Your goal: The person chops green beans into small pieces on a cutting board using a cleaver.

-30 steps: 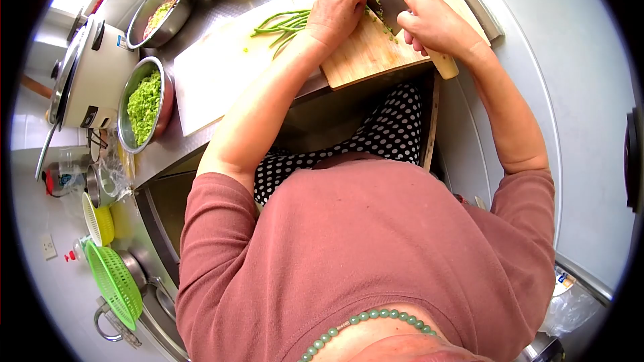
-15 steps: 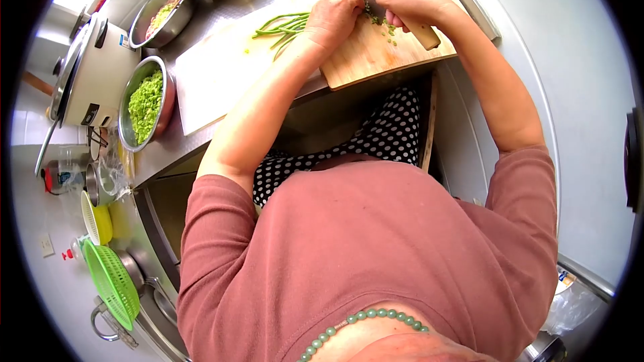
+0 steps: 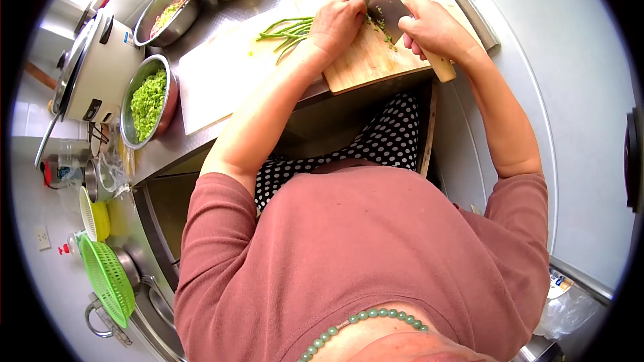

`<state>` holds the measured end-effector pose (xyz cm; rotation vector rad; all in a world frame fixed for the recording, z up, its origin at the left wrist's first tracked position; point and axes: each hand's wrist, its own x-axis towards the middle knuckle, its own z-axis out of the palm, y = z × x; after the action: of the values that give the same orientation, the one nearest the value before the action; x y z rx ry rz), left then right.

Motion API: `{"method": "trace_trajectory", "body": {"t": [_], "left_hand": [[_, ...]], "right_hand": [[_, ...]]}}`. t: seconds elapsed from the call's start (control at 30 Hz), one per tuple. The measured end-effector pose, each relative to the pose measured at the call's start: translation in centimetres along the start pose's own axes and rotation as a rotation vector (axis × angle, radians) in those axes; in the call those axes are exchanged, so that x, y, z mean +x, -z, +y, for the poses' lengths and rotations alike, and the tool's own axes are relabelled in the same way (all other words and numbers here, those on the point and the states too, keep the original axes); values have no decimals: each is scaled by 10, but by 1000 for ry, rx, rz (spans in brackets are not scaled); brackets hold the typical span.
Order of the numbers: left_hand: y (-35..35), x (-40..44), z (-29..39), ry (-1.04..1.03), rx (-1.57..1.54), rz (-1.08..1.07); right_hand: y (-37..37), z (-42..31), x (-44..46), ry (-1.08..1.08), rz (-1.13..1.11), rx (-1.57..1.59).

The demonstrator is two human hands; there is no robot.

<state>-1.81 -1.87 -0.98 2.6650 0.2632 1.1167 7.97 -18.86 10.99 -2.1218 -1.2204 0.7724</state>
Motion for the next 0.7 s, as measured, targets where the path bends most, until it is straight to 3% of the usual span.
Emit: {"method": "trace_trajectory", "body": {"t": [0.7], "left_hand": [[0, -1, -1, 85, 23, -39]], "right_hand": [[-9, -6, 48, 67, -122, -220]]}}
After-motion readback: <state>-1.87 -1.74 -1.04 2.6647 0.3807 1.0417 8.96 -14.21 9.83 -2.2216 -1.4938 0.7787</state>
